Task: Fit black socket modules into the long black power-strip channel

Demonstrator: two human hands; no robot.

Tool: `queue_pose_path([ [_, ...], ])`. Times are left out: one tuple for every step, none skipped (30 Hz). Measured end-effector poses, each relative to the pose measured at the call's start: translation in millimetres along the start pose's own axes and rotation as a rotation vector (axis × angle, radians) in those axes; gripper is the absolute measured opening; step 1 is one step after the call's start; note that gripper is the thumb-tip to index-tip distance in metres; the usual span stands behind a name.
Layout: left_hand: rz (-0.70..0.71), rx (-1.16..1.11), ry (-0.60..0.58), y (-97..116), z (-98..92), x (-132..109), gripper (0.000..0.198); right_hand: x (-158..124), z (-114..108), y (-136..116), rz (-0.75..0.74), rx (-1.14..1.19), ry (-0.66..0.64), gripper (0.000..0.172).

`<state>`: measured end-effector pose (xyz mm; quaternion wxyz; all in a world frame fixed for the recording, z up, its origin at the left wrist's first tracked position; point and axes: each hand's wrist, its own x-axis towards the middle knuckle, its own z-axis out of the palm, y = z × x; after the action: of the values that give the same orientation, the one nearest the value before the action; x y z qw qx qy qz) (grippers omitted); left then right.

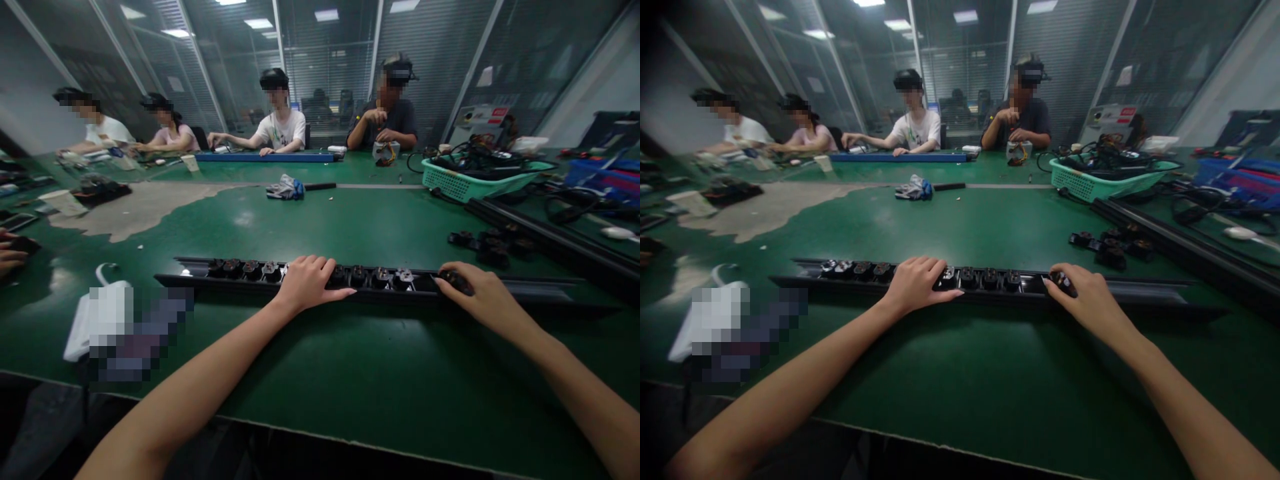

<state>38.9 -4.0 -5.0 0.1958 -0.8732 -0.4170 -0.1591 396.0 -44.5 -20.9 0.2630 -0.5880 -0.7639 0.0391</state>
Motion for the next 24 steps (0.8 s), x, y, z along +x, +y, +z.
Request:
queue_pose_path([
  [0.003, 0.008, 0.004, 0, 0.2, 0, 0.068, 0, 1, 0, -0.003, -0.001, 0.007, 0.036],
  [0.006, 0.016, 0.007, 0, 0.3, 0, 0.068, 0, 1, 0, -0.006, -0.004, 0.013, 0.037],
  [0.008, 0.024, 0.011, 0, 0.2, 1, 0.069, -1, 1, -1, -0.010, -0.007, 0.017, 0.037],
  [0.010, 0.029, 0.014, 0, 0.1, 1, 0.069, -1, 1, -1, -0.011, -0.012, 0.015, 0.038],
  [0.012, 0.032, 0.017, 0, -0.2, 1, 0.069, 0, 0, -2, -0.009, -0.015, 0.010, 0.038],
  [0.014, 0.033, 0.022, 0, -0.5, 1, 0.069, 0, -1, -3, -0.006, -0.016, 0.002, 0.037],
  [0.016, 0.035, 0.029, 0, -0.7, 2, 0.069, 0, -2, -4, 0.001, -0.015, -0.007, 0.037],
  [0.017, 0.036, 0.036, 0, -1.0, 2, 0.069, 0, -3, -4, 0.009, -0.013, -0.013, 0.037],
  [0.017, 0.037, 0.042, 0, -1.1, 2, 0.068, 0, -3, -4, 0.017, -0.013, -0.017, 0.037],
  [0.018, 0.036, 0.044, 0, -1.2, 2, 0.068, 0, -4, -5, 0.024, -0.013, -0.020, 0.037],
  [0.019, 0.035, 0.044, 0, -1.1, 1, 0.068, 0, -5, -4, 0.028, -0.013, -0.024, 0.037],
  [0.020, 0.033, 0.043, 0, -1.0, 1, 0.068, 0, -6, -4, 0.031, -0.014, -0.028, 0.037],
  [0.020, 0.031, 0.040, 0, -0.9, 1, 0.068, 0, -6, -3, 0.033, -0.014, -0.031, 0.037],
  [0.020, 0.031, 0.036, 0, -0.8, 1, 0.069, 0, -6, -2, 0.033, -0.016, -0.034, 0.038],
  [0.019, 0.030, 0.033, 0, -0.7, 1, 0.069, -1, -6, -1, 0.030, -0.019, -0.036, 0.038],
  [0.018, 0.029, 0.031, 0, -0.8, 1, 0.069, -1, -6, 1, 0.025, -0.027, -0.036, 0.038],
  [0.018, 0.028, 0.029, 0, -0.9, 2, 0.070, -1, -5, 2, 0.020, -0.039, -0.035, 0.039],
  [0.019, 0.026, 0.027, 0, -1.2, 2, 0.070, -2, -4, 3, 0.016, -0.052, -0.034, 0.039],
  [0.019, 0.023, 0.026, 0, -1.4, 2, 0.070, -2, -3, 5, 0.012, -0.066, -0.033, 0.039],
  [0.019, 0.020, 0.027, 0, -1.6, 2, 0.070, -2, -2, 6, 0.011, -0.076, -0.030, 0.040],
  [0.019, 0.017, 0.027, 1, -1.8, 2, 0.070, -2, -2, 7, 0.010, -0.082, -0.028, 0.040],
  [0.017, 0.015, 0.027, 1, -1.8, 2, 0.070, -2, -2, 7, 0.011, -0.082, -0.027, 0.040],
  [0.016, 0.014, 0.027, 1, -1.6, 1, 0.070, -2, -2, 7, 0.011, -0.080, -0.026, 0.039],
  [0.015, 0.013, 0.026, 1, -1.4, 1, 0.070, -2, -3, 7, 0.014, -0.075, -0.027, 0.039],
])
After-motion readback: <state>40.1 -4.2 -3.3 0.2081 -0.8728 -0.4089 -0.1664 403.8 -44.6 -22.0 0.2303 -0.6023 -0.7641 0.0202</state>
